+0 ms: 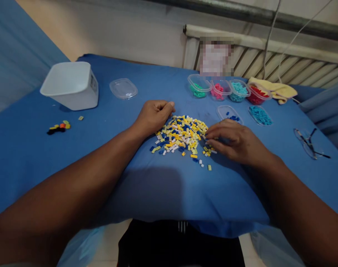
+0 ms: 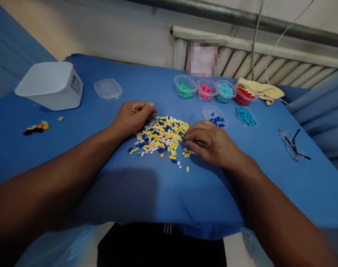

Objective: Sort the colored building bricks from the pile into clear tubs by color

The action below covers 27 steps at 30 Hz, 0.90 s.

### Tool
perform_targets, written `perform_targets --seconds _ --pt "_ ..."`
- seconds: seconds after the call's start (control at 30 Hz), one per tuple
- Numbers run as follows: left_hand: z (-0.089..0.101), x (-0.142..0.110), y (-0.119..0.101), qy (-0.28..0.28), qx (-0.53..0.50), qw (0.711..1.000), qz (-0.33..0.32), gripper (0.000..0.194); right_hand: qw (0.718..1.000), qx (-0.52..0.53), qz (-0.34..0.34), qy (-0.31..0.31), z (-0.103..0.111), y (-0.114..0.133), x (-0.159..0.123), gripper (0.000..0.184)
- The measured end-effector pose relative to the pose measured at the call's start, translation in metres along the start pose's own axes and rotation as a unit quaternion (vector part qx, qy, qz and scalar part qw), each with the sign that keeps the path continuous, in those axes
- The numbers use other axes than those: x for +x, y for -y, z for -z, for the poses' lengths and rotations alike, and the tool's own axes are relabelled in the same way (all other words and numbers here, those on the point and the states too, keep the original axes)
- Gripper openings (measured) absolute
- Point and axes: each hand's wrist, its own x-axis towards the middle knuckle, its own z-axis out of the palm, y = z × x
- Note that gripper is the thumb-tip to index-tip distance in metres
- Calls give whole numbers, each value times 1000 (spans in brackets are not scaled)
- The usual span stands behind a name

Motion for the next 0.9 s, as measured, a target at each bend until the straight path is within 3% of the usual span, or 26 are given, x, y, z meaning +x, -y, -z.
perform_targets --seconds 0.13,0.33,0.53,0.77,0.9 --pt "0 0 0 -1 -1 1000 6 57 980 -120 -128 -94 9 -40 -12 11" --pt "1 1 -1 -1 -9 1000 14 55 941 -191 -256 -112 21 -84 -25 21" --pt "1 1 -3 1 -10 1000 10 55 928 -206 -271 -152 17 -88 -28 27" --pt "2 1 -2 -2 -10 1000 14 52 919 -215 -286 -165 20 -84 -27 22" --pt "1 0 -3 -1 -4 1000 5 54 948 -163 -210 -174 15 -55 -15 18"
